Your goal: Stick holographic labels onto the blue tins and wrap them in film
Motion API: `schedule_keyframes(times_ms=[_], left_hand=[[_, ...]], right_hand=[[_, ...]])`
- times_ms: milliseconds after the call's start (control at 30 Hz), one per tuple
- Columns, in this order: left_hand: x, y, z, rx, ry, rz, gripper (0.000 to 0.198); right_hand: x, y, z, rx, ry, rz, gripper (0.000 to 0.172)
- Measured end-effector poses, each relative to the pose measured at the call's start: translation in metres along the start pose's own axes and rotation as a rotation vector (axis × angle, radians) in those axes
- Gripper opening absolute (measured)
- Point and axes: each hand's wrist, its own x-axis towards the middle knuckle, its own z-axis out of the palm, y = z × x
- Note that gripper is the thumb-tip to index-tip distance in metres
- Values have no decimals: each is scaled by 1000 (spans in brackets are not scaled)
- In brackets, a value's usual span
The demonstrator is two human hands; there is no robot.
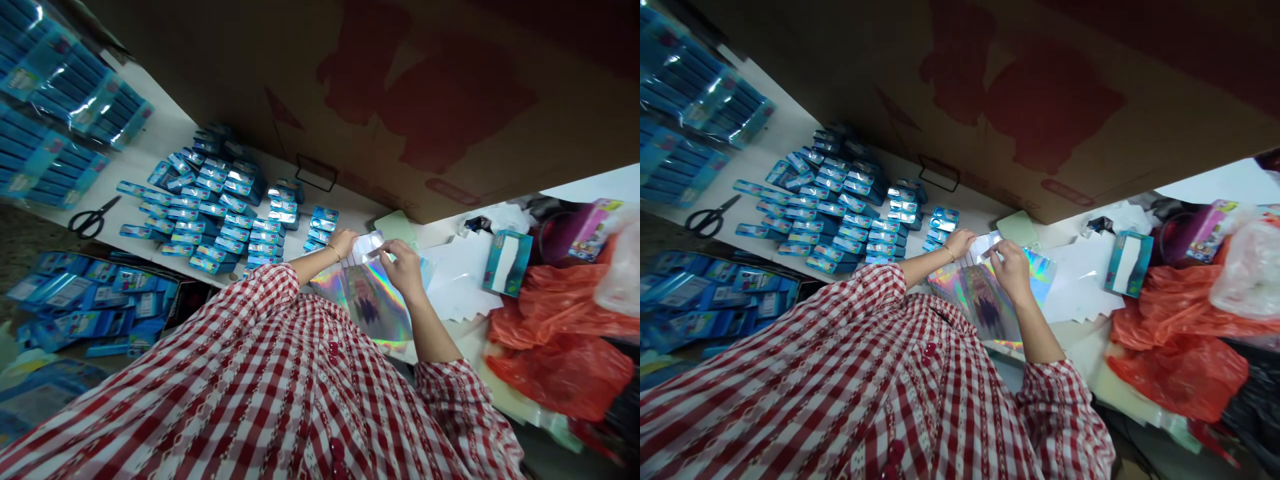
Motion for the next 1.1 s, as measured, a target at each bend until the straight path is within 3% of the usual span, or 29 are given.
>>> schedule_keyframes(times_ms=[100, 200, 300, 367, 467, 667, 867, 1100], left_hand=[[-6, -10, -4, -226, 149, -10, 25], [-19, -18, -11, -636, 199, -53, 33], [-32, -28, -20, -928, 193, -142, 35], [-38, -40, -27, -1015, 201, -210, 42], [-40, -62, -40, -1039, 226, -285, 42], [-30, -98, -65, -768, 360, -372, 36], [-10, -109, -69, -436, 389, -393, 37], [-8, -101, -73, -141, 352, -378, 36]], right_hand=[[16, -6, 4, 370, 77, 298, 16], [31, -4, 27, 755, 172, 609, 20], [39, -7, 60, 1009, 223, 786, 23], [39, -13, 82, 1055, 233, 830, 23], [38, -25, 115, 994, 280, 792, 23], [47, -43, 165, 633, 359, 676, 22], [62, -57, 170, 154, 226, 681, 22], [70, -54, 174, -23, 119, 647, 27]])
